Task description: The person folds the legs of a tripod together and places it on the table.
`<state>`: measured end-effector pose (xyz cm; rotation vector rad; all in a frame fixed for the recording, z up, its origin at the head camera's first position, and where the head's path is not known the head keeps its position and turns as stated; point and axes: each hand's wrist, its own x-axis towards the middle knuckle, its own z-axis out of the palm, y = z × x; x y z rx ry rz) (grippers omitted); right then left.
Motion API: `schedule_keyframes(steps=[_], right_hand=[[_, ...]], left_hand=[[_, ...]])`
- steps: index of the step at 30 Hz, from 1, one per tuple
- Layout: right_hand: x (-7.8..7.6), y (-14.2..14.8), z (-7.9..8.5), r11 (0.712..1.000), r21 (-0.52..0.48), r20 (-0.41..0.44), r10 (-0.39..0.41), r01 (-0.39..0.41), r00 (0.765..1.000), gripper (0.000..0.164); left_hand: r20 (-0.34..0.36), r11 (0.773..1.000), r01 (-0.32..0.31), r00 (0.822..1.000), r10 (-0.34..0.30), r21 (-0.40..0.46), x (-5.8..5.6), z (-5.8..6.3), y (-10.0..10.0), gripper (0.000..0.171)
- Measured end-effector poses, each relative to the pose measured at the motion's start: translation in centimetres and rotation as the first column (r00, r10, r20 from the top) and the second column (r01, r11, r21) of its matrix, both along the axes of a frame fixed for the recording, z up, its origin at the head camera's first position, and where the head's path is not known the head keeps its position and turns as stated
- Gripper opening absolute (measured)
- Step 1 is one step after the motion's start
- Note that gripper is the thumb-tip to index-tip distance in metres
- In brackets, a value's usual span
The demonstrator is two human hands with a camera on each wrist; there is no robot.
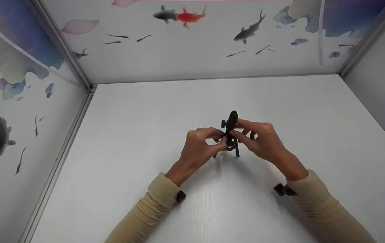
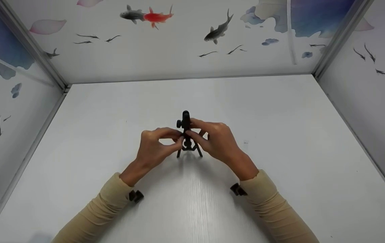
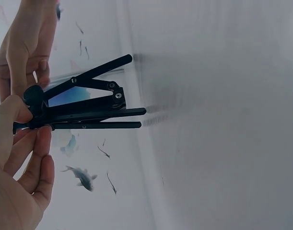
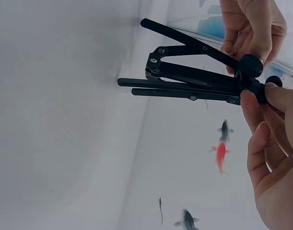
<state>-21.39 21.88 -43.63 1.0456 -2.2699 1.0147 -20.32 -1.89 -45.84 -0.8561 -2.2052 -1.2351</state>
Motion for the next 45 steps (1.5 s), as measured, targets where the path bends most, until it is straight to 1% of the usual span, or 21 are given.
schedule_keyframes(steps=[4,13,21,25,27,31,34,37,40,43,45], right_hand=[[-0.1,0.1,0.0,1.0,0.007,0.0,-0.011,0.011,1.0,0.043],[0.0,0.0,0.1,1.0,0.002,0.0,-0.014,0.014,1.0,0.043],[0.0,0.1,0.2,1.0,0.02,-0.03,-0.012,0.013,0.999,0.044],[0.1,0.1,0.3,1.0,0.027,-0.015,-0.016,0.017,1.0,0.043],[0.1,0.1,0.4,0.999,0.039,-0.01,-0.022,0.023,1.0,0.044],[0.1,0.4,0.5,0.997,0.07,-0.012,-0.031,0.031,0.999,0.045],[0.0,0.6,0.7,0.991,0.123,0.012,-0.044,0.042,0.999,0.044],[0.2,1.0,1.0,0.971,0.226,0.057,-0.087,0.072,0.995,0.045],[0.5,1.3,1.2,0.937,0.333,0.096,-0.143,0.103,0.985,0.048],[0.7,1.5,1.1,0.899,0.424,0.137,-0.186,0.112,0.973,0.045],[0.6,1.4,1.0,0.875,0.474,0.174,-0.201,0.097,0.964,0.039]], left_hand=[[-0.004,1.0,0.002,1.0,-0.002,0.005,0.0,0.0,0.0,0.009],[0.02,1.0,0.01,1.0,-0.011,0.029,0.1,0.0,0.0,0.009],[0.011,0.999,0.025,1.0,-0.025,0.042,0.1,0.1,0.1,0.01],[0.032,0.998,0.047,0.998,-0.049,0.041,-0.1,0.1,-0.1,0.009],[0.054,0.997,0.063,0.996,-0.065,0.034,-0.2,0.2,-0.3,0.008],[0.099,0.994,0.112,0.989,-0.113,0.015,-0.5,0.6,-0.8,0.008],[0.148,0.986,0.162,0.976,-0.157,-0.022,-0.8,0.9,-1.3,0.011],[0.216,0.974,0.212,0.958,-0.189,-0.085,-1.2,1.0,-1.9,0.015],[0.304,0.951,0.272,0.927,-0.219,-0.145,-1.5,0.8,-2.4,0.017],[0.368,0.931,0.325,0.897,-0.246,-0.168,-1.7,0.5,-2.7,0.017],[0.378,0.924,0.342,0.889,-0.258,-0.173,-1.8,0.4,-2.8,0.016]])
